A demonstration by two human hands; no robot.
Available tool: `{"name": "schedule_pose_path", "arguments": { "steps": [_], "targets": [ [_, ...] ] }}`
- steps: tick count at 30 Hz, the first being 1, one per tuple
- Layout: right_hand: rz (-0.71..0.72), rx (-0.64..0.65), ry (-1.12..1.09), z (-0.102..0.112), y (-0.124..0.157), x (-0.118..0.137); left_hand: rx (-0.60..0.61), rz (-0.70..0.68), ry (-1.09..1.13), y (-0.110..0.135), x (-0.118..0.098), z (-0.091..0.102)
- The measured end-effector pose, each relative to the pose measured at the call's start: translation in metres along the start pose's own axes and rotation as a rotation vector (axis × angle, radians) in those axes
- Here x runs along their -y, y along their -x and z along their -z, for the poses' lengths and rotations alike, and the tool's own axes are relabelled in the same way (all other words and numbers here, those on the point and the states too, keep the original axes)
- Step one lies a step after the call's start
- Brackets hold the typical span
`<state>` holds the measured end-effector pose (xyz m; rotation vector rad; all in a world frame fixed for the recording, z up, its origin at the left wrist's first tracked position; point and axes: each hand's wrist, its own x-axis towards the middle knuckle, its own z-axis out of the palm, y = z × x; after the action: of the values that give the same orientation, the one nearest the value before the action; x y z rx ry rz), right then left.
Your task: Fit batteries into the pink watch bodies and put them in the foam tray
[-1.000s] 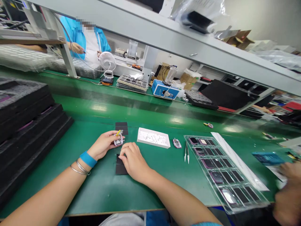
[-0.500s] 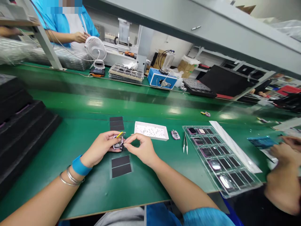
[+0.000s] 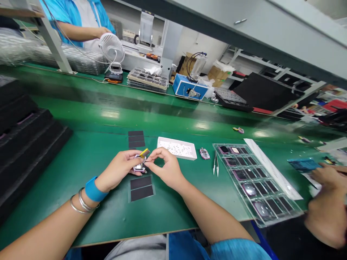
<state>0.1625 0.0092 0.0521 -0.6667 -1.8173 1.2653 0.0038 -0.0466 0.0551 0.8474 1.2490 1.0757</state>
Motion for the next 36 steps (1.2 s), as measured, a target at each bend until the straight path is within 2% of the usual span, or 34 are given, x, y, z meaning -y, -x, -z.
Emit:
{"name": "schedule_pose_path", "arguments": {
  "steps": [6,14,36],
  "targets": [
    [0.037,0.076,0.091,-0.0023,0.0035,-0.0016,0.025,-0.002,-0.002,0.0002,0.0004,-0.0013],
    [0.104,0.056,0.23,-0.0039,0.0056,-0.0039,0.026,-0.001,0.015,0.0009,0.0003,-0.0028],
    [0.112,0.045,0.201,-0.0061,0.006,-0.0042,0.019,0.004,0.025,-0.0002,0.0015,-0.0024]
  ]
}}
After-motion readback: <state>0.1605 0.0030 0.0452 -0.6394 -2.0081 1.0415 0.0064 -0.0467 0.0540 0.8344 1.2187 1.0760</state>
